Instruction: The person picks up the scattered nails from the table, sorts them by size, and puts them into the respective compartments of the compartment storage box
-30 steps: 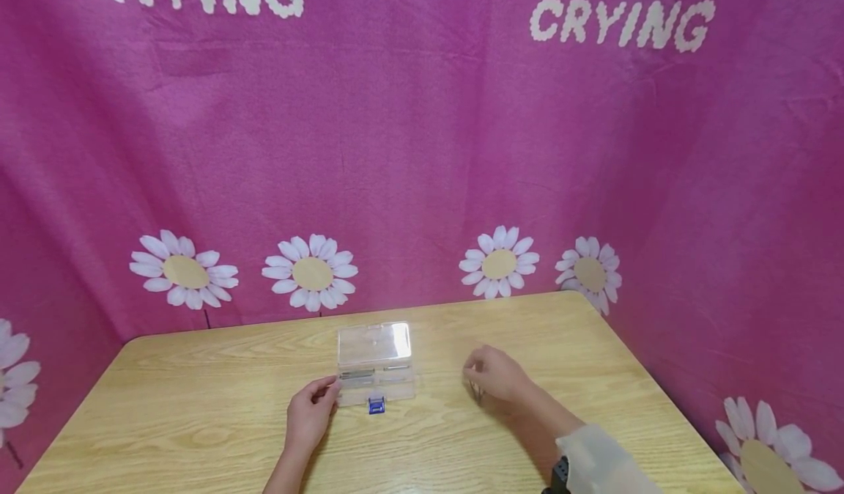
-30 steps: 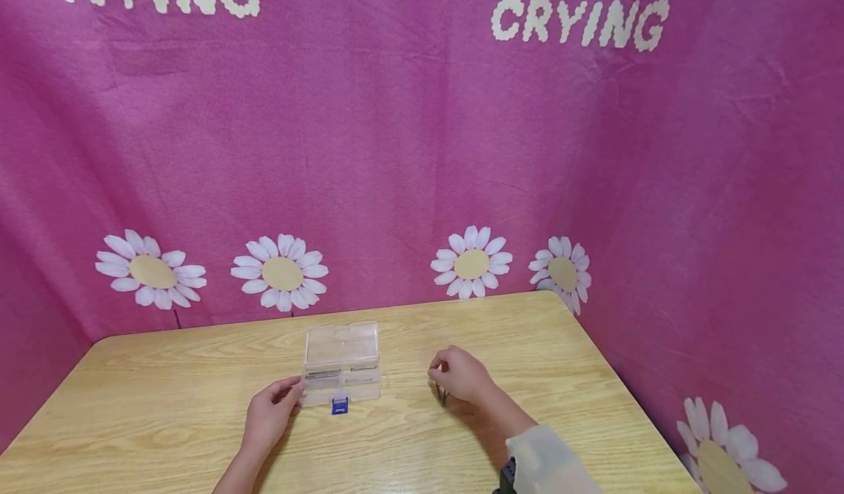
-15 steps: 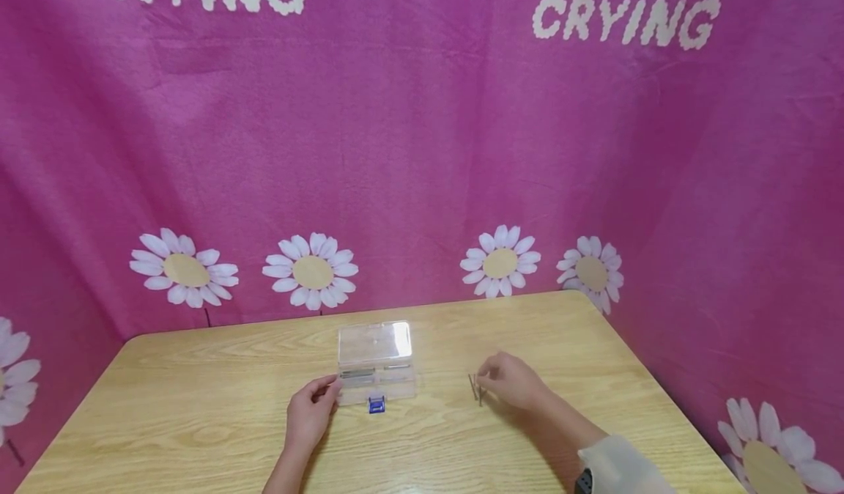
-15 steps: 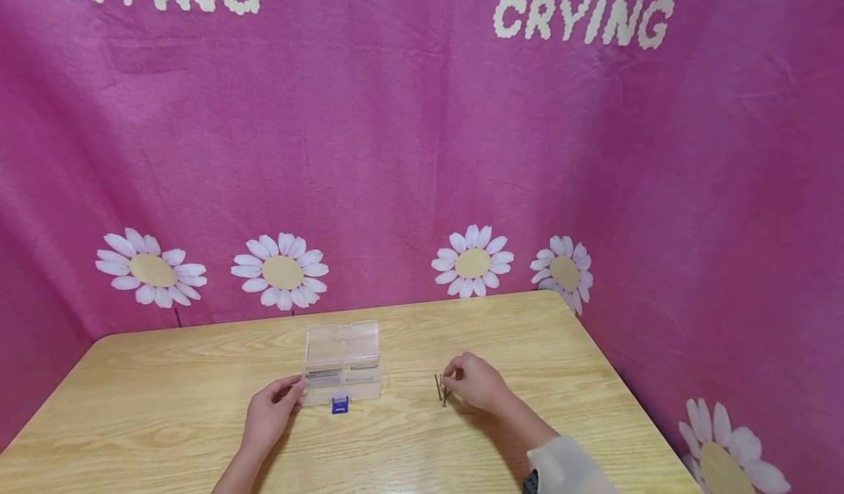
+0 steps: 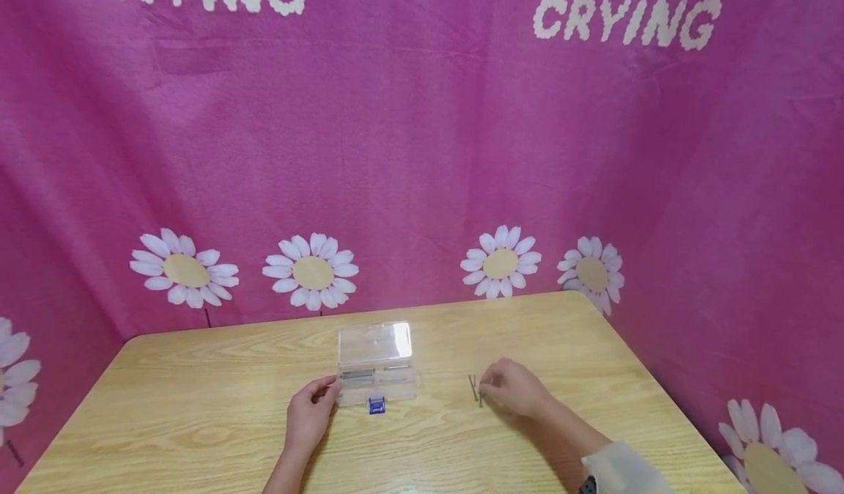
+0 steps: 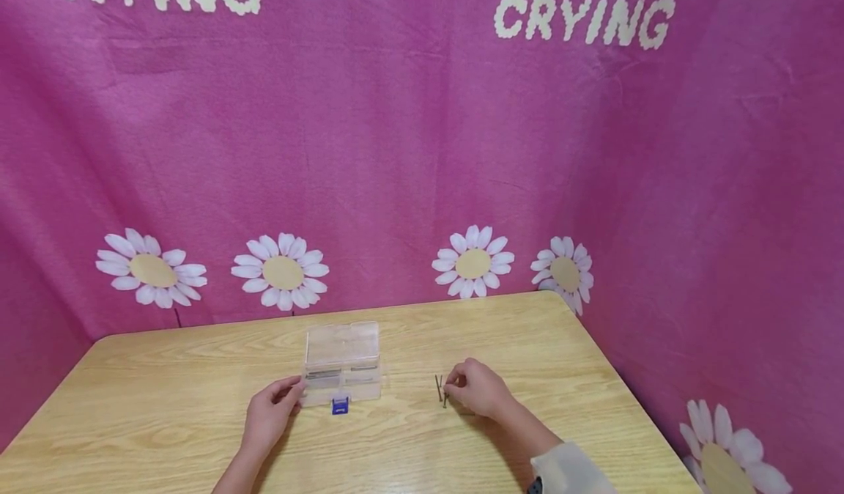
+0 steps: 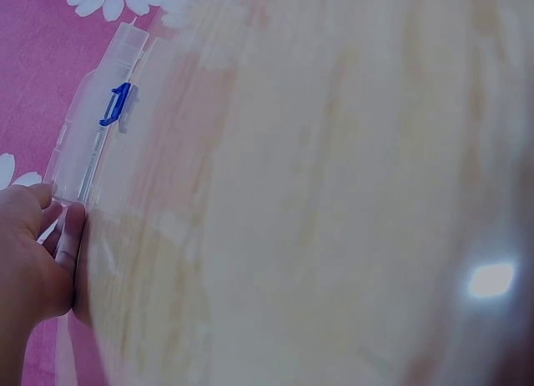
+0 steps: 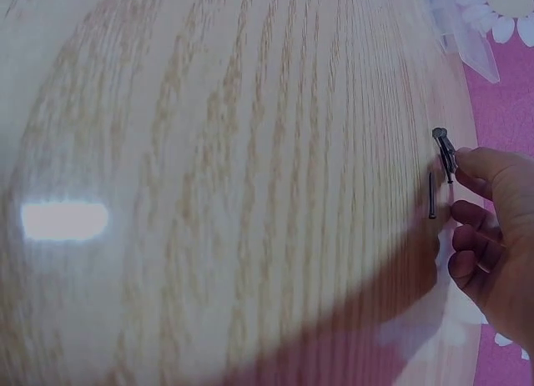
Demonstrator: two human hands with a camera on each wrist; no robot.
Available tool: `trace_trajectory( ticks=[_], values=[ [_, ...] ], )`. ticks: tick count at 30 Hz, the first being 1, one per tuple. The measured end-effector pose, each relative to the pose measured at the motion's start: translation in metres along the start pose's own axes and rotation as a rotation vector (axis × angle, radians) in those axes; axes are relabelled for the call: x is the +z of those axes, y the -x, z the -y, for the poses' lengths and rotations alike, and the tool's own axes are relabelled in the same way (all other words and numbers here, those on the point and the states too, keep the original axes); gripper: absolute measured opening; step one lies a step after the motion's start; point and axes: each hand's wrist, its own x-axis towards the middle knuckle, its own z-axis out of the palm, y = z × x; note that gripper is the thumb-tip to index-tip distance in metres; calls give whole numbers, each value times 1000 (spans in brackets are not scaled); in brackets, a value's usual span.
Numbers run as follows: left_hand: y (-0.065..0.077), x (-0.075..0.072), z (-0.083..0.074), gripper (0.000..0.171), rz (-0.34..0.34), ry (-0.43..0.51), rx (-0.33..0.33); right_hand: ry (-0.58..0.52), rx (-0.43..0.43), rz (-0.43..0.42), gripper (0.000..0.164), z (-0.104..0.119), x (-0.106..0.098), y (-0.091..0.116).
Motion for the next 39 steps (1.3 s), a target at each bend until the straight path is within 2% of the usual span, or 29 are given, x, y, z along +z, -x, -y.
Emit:
trace_trajectory(
  ticks=[12,22,35,39],
  values=[
    [1,0,-2,31,7,-8,-6,1,48,-4,12,-1,4,-1],
    [2,-1,-2,32,8,-15,-4,-1,87,-16,11,8,4,-1],
    [0,1,0,31,1,-25,3,22,177,-55,16,17,10,-6],
    [0,0,0,31,2,-30,4,13,207,-58,12,18,12,-7]
  ],
)
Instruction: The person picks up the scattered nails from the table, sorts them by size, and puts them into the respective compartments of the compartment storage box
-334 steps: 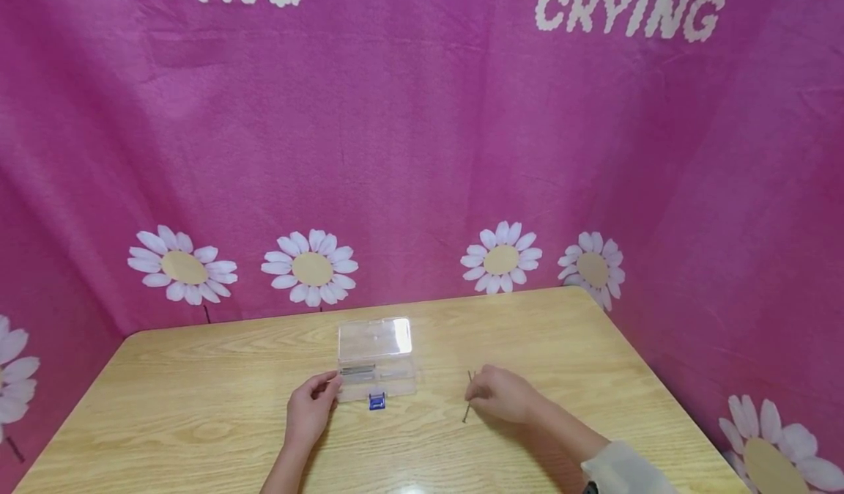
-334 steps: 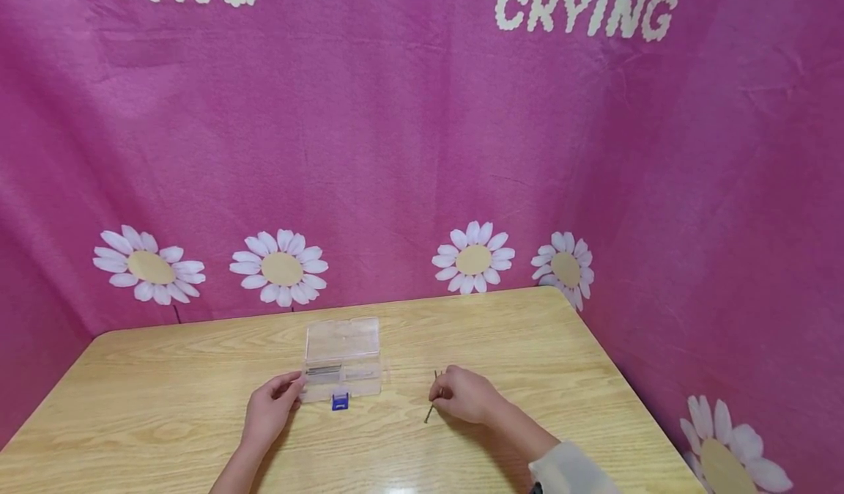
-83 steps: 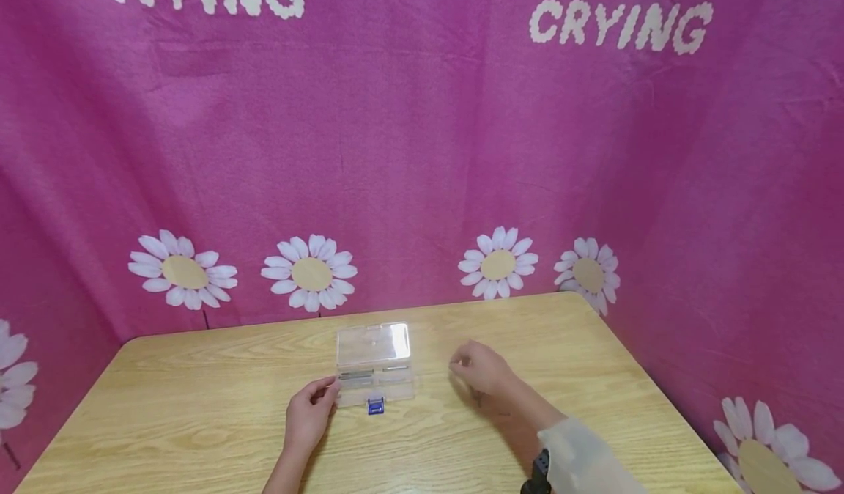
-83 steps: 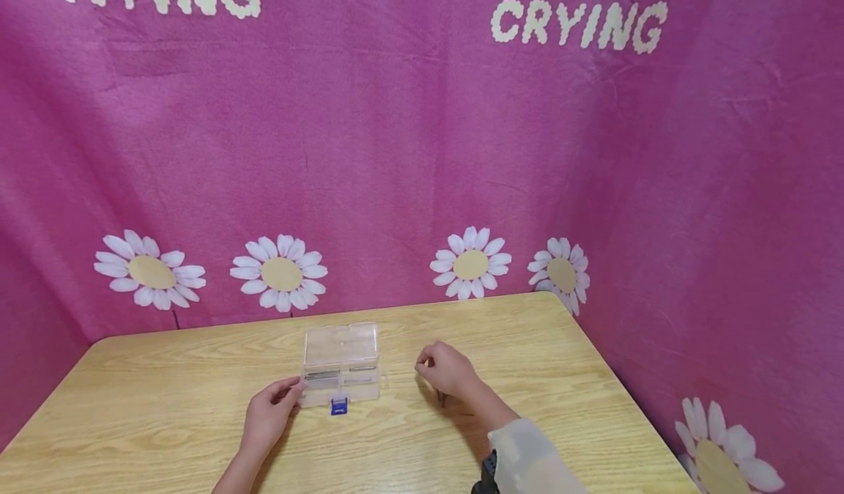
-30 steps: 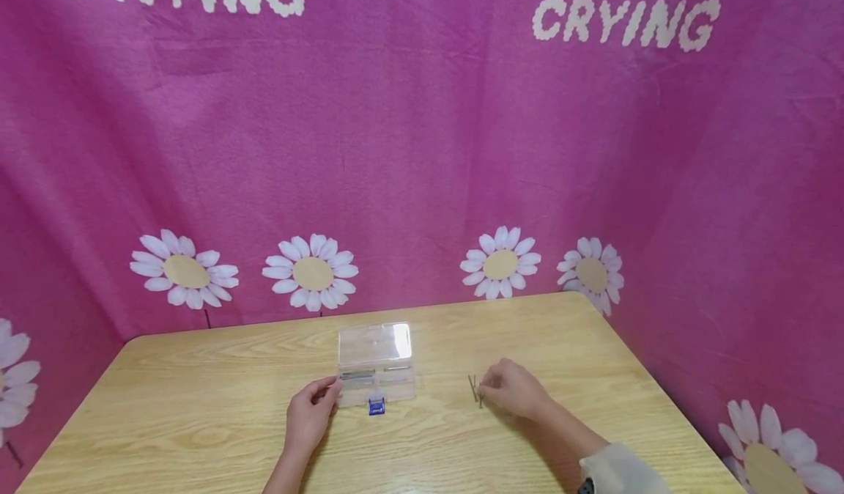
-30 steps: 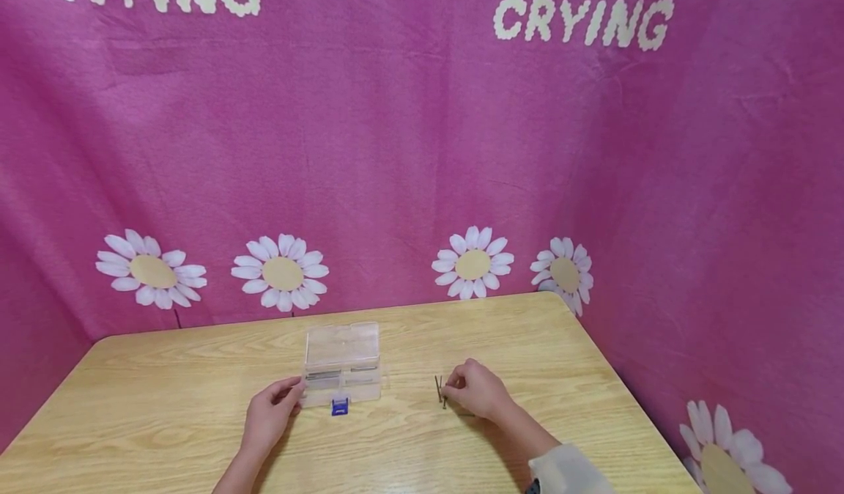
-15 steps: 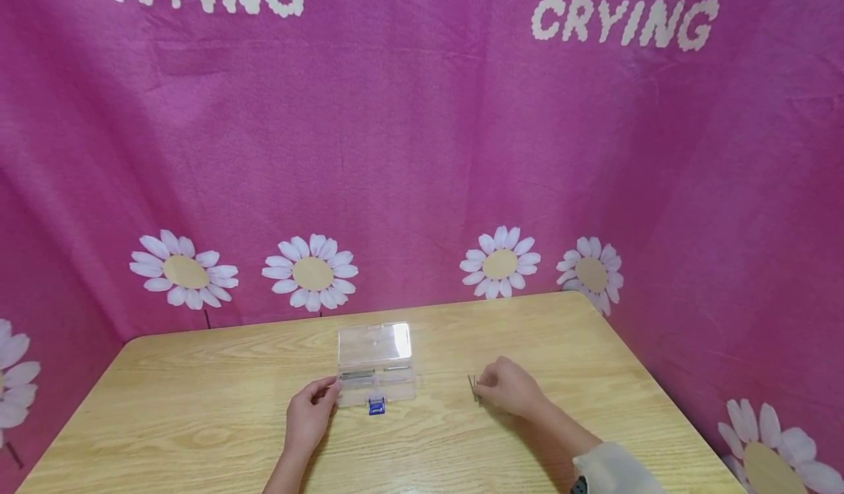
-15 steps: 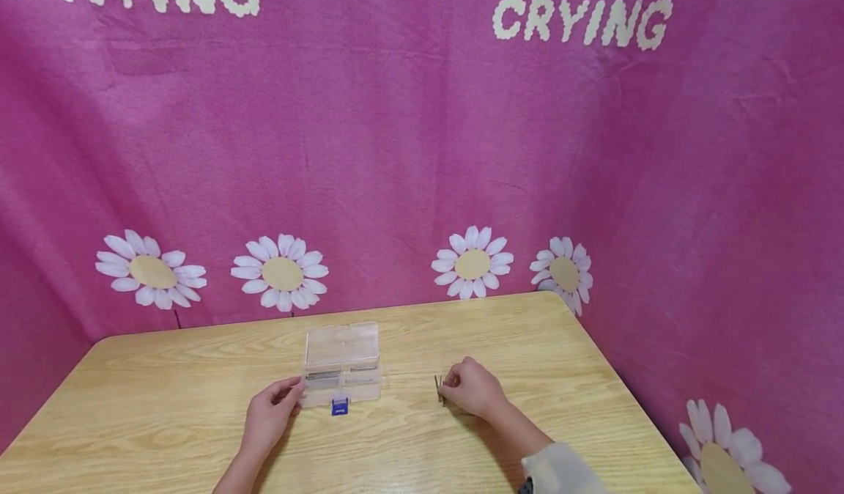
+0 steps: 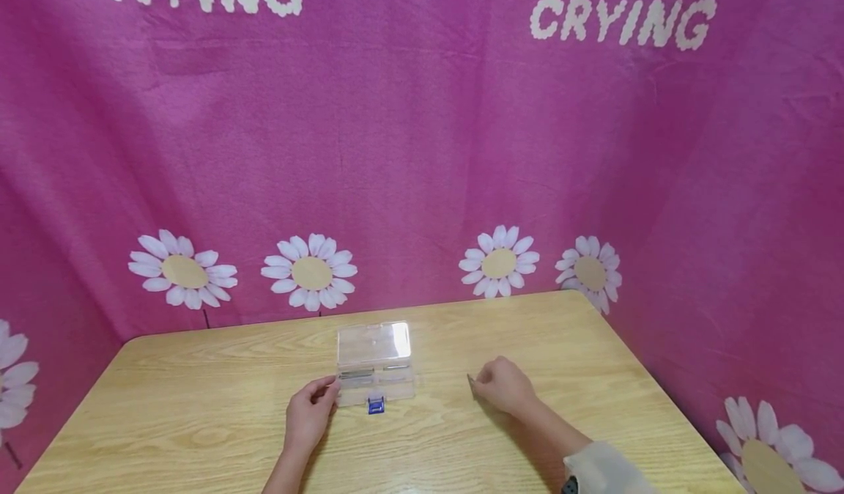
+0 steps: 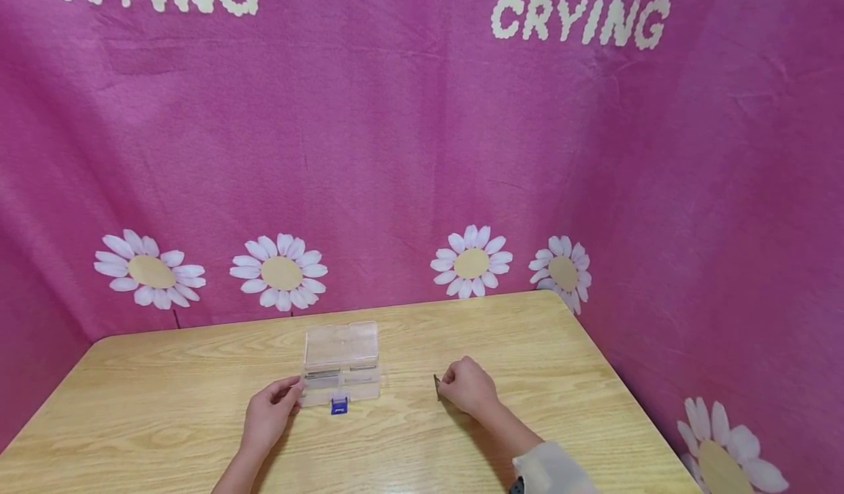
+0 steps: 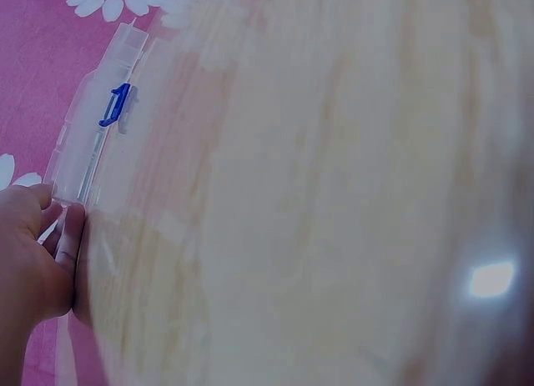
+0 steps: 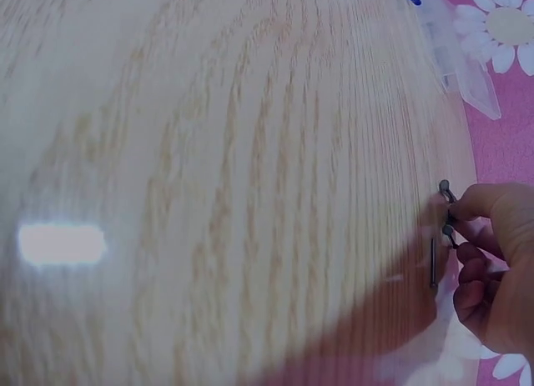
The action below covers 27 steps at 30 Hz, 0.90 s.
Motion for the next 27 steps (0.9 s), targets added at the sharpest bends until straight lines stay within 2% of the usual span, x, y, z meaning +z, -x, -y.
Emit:
trace_trajectory(
  ticks=[5,12,27],
  values=[
    [0,0,0,32,4,9,-7,-11,18,-9,5,-2,2,0],
    [1,-1,-1,32,10,17,-10,-36,9,-14,6,-4,5,-1],
    [1,-1,-1,33,2,14,5,-138,6,12,6,-3,-6,0]
  ],
)
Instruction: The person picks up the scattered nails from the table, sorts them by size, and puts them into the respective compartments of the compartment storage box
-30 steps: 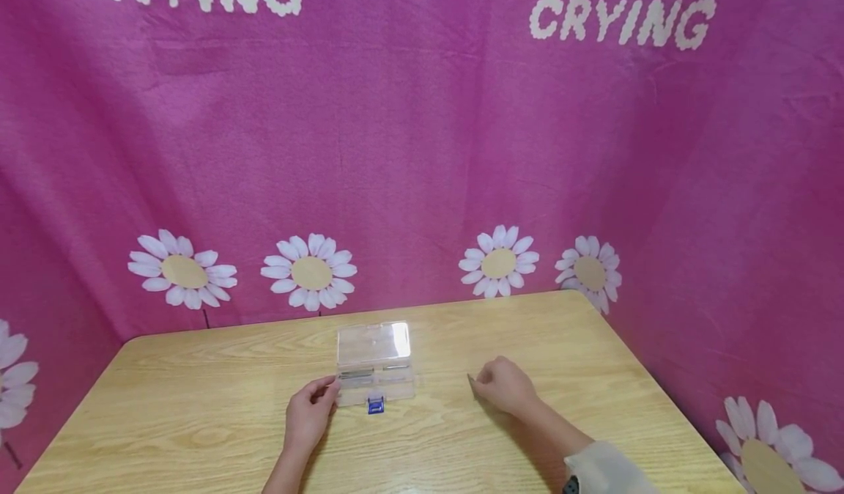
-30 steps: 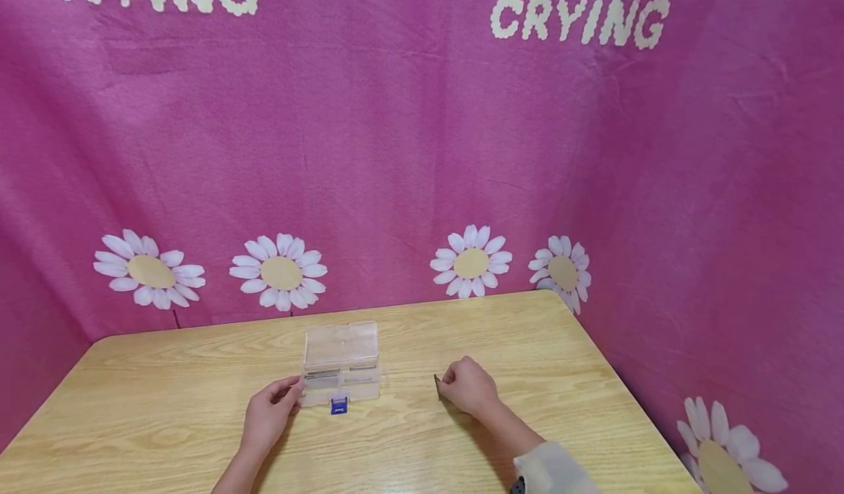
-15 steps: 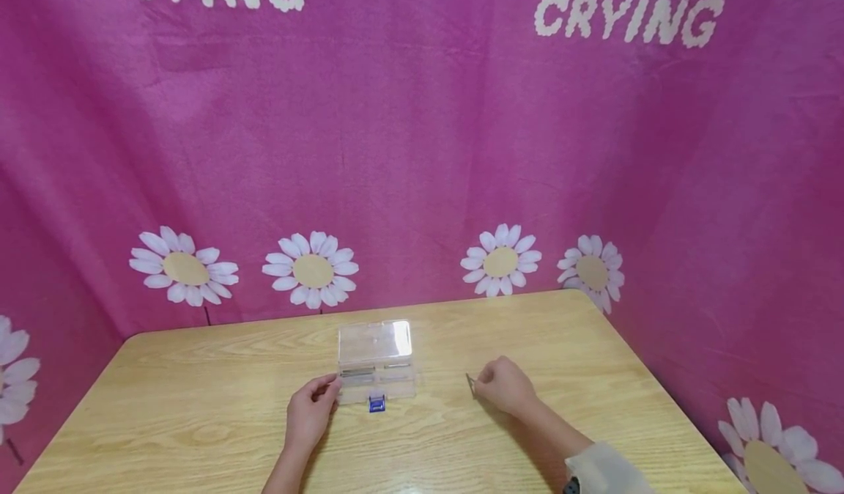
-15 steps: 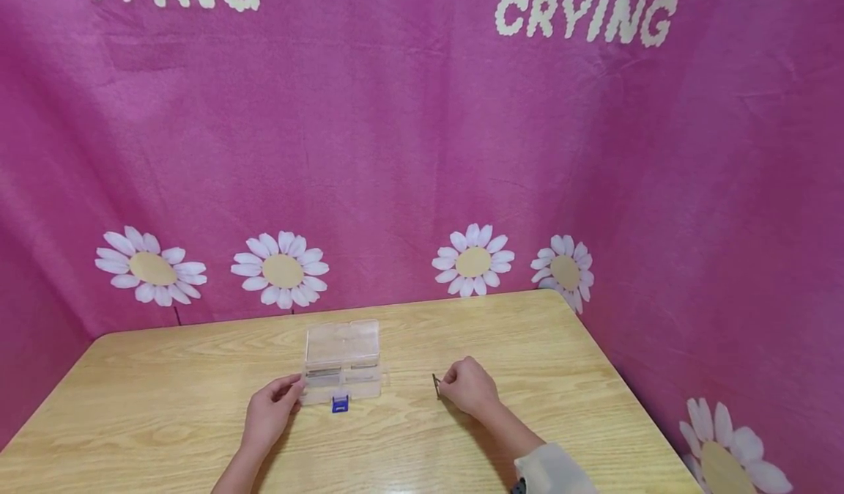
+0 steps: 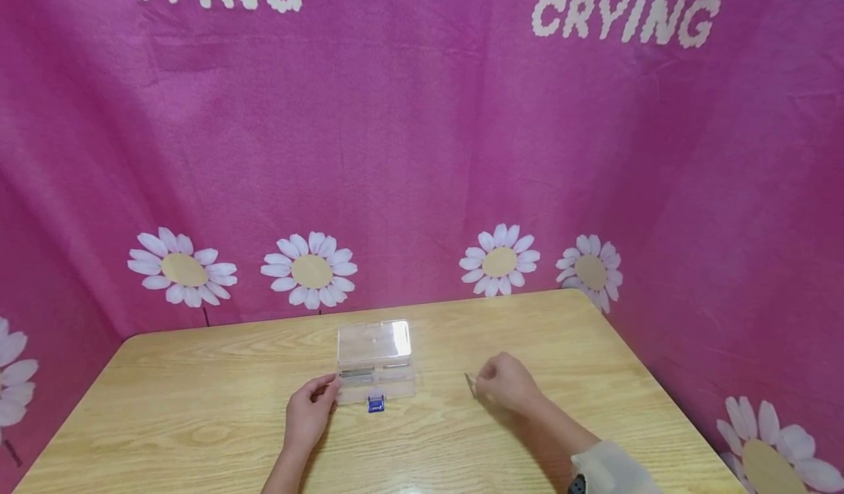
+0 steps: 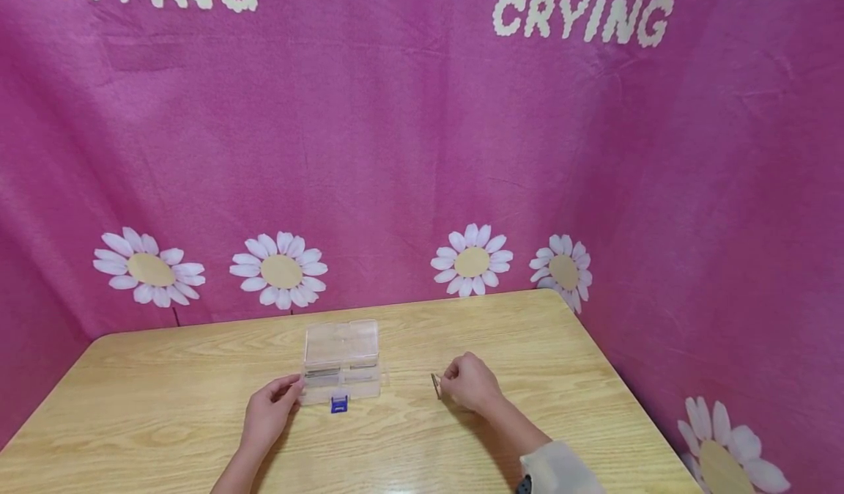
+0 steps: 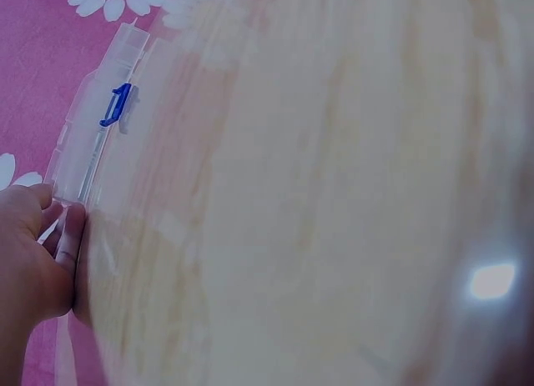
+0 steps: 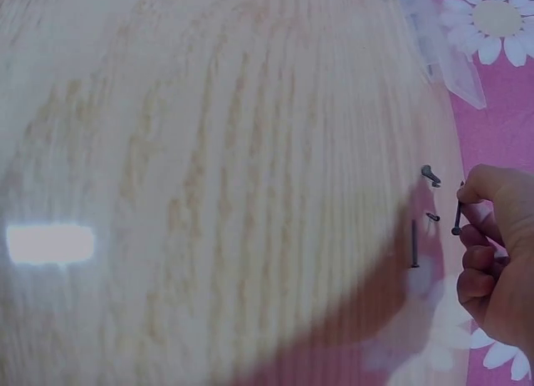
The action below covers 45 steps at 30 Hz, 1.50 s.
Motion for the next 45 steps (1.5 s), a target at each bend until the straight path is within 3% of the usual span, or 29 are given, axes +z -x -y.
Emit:
trace_trajectory(
  ticks=[12,25,45],
  values=[
    [-1,0,2,32,6,-10,-1,-67,-101,45,7,13,-7,-7],
    [-1,0,1,32,4,-14,-5,-180,-121,148,12,30,1,-12],
    [-2,0,2,31,-1,-20,6,-38,-174,101,6,57,20,-26]
  ],
)
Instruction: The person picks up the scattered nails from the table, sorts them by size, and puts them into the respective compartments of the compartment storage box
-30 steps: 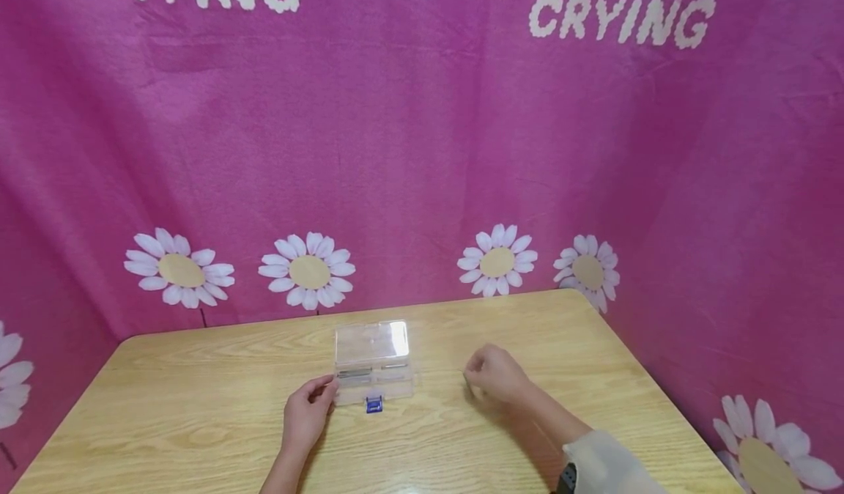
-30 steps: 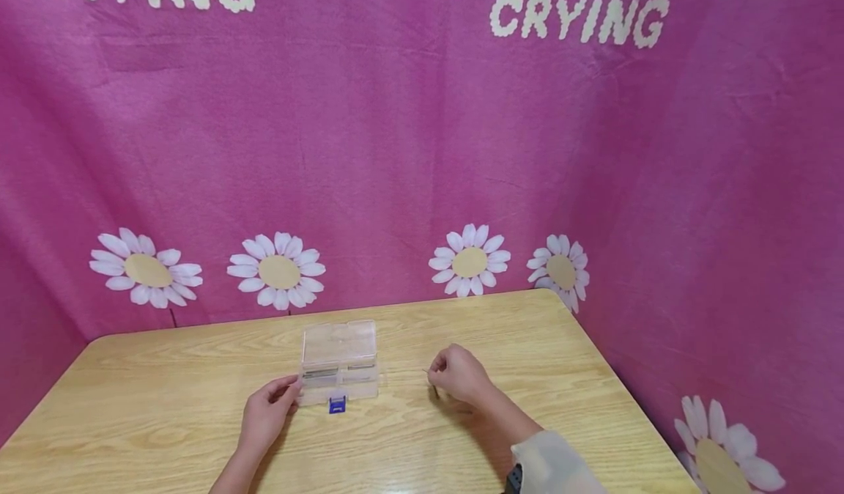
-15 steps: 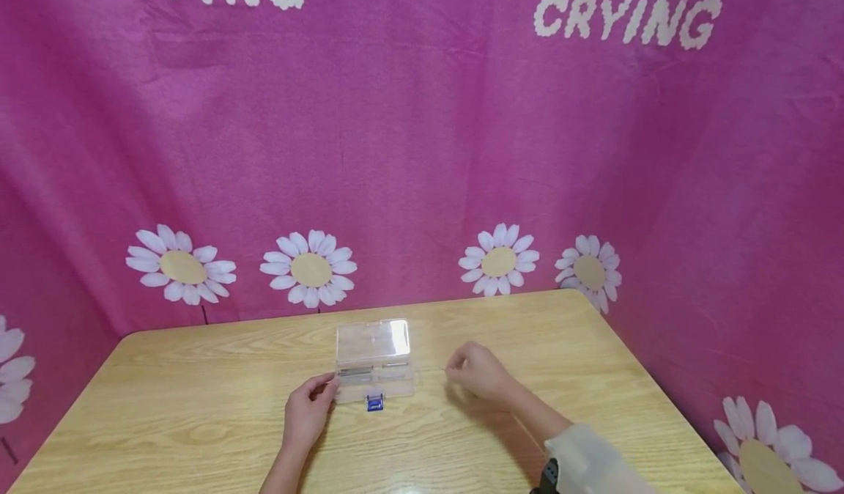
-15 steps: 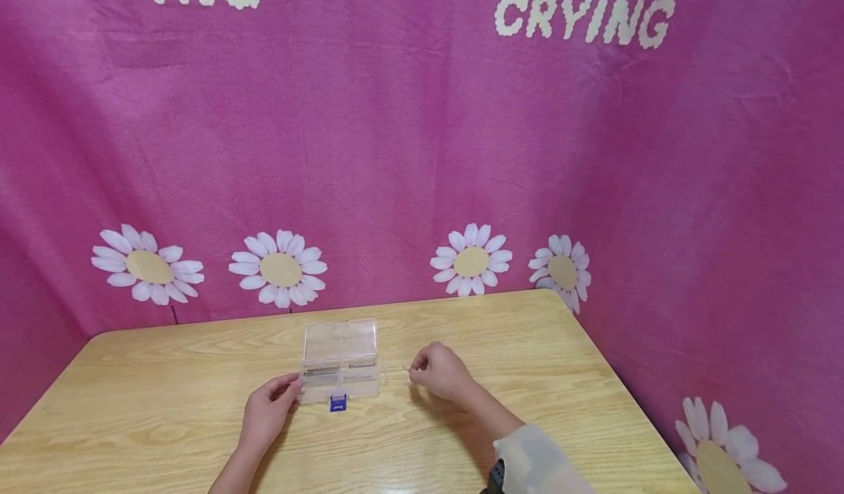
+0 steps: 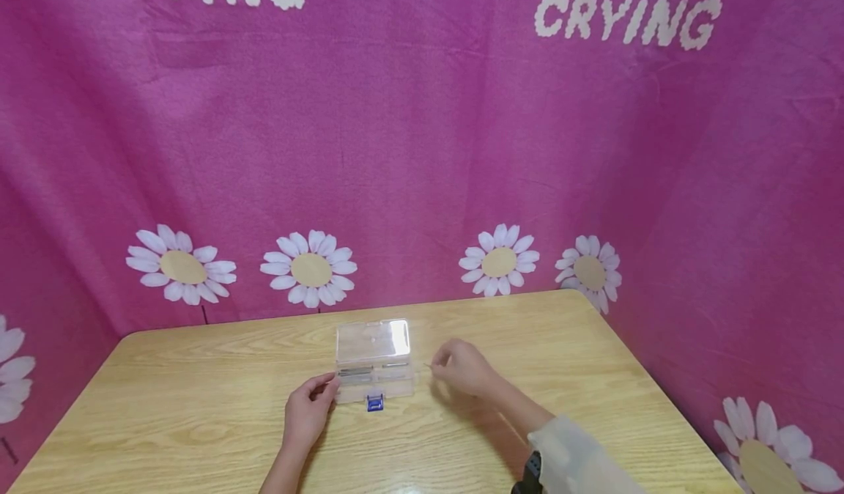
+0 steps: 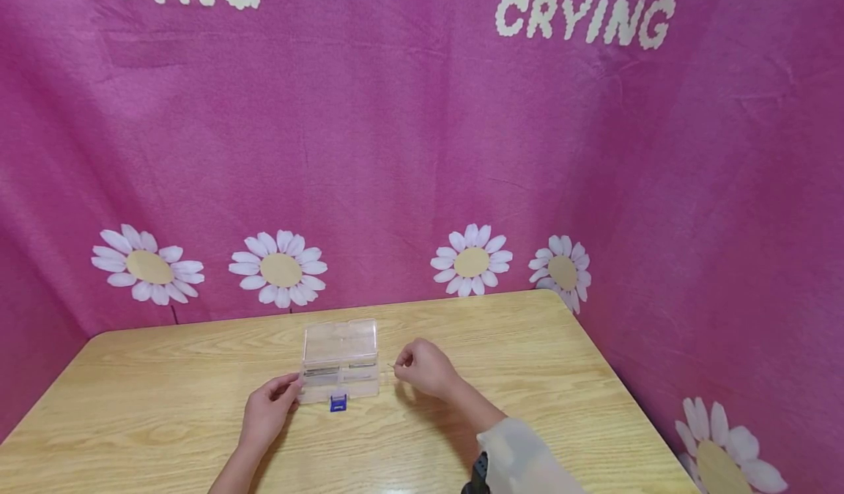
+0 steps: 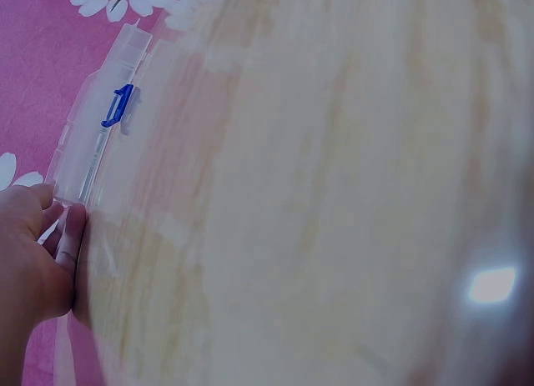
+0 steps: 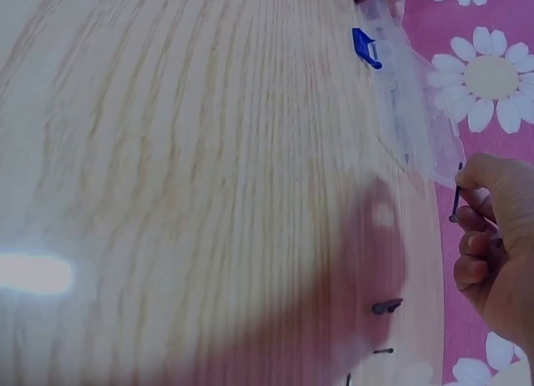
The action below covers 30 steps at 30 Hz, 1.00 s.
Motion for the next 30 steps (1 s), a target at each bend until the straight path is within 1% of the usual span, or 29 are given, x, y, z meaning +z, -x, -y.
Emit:
trace_trajectory(
  ticks=[6,13,19,25,30],
  values=[
    [-1,0,0,30,-1,6,-15,6,-21,23,6,10,2,-5],
    [0,0,-1,31,-7,10,4,11,-38,45,7,21,6,-12],
    [-1,0,0,31,4,8,-9,43,-87,82,9,29,12,-16],
    [-1,0,1,31,1,5,-3,80,-94,77,10,33,18,-19],
    [0,-1,0,32,12,16,-10,106,-111,83,9,36,19,-22]
  ],
)
